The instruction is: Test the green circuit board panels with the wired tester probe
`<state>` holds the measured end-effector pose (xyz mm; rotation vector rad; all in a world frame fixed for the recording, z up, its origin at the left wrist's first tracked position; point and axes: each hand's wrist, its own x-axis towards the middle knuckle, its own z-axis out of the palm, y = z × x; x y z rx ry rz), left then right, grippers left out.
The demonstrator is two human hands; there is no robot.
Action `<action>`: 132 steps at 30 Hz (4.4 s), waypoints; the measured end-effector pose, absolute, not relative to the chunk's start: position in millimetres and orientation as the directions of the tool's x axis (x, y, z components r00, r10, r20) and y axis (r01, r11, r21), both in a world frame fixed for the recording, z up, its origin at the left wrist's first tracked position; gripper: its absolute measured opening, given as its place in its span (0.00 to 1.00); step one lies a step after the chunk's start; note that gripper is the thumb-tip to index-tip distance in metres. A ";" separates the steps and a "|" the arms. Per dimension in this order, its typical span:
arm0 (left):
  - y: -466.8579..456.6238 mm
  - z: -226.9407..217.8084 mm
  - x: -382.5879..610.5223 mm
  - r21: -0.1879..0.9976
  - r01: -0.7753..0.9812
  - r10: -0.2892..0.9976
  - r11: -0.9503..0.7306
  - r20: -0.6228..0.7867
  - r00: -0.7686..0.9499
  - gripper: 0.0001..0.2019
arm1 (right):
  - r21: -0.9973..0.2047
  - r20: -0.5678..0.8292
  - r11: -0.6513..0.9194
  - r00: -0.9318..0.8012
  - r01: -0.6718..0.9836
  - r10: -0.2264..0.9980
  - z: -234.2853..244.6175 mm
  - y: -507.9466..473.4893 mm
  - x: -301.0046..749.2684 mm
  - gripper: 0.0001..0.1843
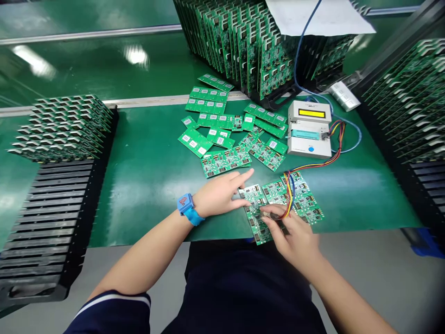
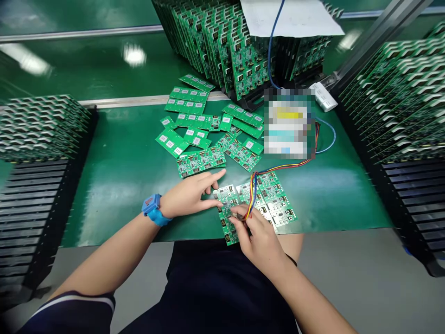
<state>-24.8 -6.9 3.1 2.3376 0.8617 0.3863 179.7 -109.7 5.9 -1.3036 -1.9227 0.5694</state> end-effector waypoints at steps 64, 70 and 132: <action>-7.7 10.1 -24.0 0.589 0.478 0.633 -0.652 0.075 0.770 0.24 | -0.757 0.290 0.347 -0.191 0.554 0.938 5.0 -111.0 179.1 0.12; -8.1 8.3 -24.7 0.573 0.457 0.612 -0.680 0.101 0.784 0.25 | -0.744 0.299 0.351 -0.188 0.568 0.936 6.8 -110.6 178.1 0.12; -8.3 5.2 -21.0 0.514 0.409 0.544 -0.754 0.141 0.827 0.26 | -0.762 0.264 0.342 -0.218 0.550 0.940 9.9 -135.9 185.6 0.13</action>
